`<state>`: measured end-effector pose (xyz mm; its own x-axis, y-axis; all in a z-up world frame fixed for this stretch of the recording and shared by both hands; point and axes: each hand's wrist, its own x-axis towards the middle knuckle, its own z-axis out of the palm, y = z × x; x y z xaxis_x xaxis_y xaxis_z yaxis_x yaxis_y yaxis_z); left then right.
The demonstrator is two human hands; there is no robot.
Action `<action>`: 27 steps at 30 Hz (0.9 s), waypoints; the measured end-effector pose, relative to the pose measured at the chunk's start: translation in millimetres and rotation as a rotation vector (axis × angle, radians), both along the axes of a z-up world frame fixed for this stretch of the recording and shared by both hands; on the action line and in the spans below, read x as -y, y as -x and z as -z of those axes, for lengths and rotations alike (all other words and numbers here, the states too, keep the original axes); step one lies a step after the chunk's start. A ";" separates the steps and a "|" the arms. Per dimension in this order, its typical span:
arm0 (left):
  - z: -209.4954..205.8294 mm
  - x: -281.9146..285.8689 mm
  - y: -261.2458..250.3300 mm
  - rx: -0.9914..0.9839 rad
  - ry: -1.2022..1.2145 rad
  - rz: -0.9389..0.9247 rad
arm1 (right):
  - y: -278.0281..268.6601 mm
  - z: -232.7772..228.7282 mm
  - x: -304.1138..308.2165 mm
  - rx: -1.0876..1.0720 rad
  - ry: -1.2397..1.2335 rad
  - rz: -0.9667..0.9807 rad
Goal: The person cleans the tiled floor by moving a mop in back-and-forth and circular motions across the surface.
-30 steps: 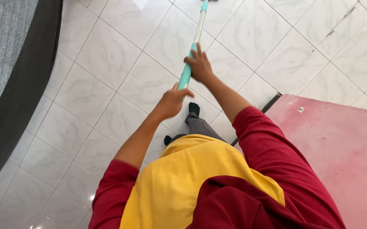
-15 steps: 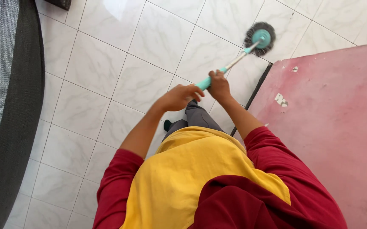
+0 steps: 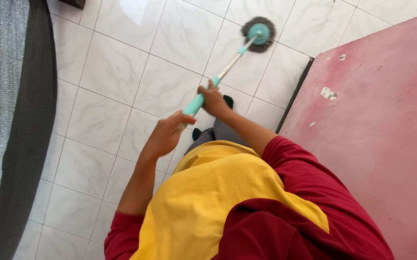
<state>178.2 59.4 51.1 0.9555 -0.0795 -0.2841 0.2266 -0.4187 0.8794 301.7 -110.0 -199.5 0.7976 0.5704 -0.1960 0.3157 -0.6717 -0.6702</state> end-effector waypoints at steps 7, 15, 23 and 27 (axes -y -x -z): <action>-36.0 20.2 -0.1 -0.101 -0.033 -0.016 | 2.9 -47.7 -2.9 0.066 -0.088 -0.072; 55.9 88.6 -88.3 0.097 -0.094 0.270 | -90.2 33.2 75.2 0.111 -0.077 -0.003; 134.8 140.7 -248.2 0.020 -0.106 0.266 | -262.6 60.7 127.7 0.049 0.159 0.055; 121.7 141.5 -279.7 -0.075 -0.081 0.256 | -290.0 61.4 133.5 0.105 0.159 0.047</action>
<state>457.9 -82.1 -70.6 0.8830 -0.2901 -0.3690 0.1677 -0.5393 0.8252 591.6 -243.5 -261.0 0.8432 0.5009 -0.1952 0.3441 -0.7819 -0.5198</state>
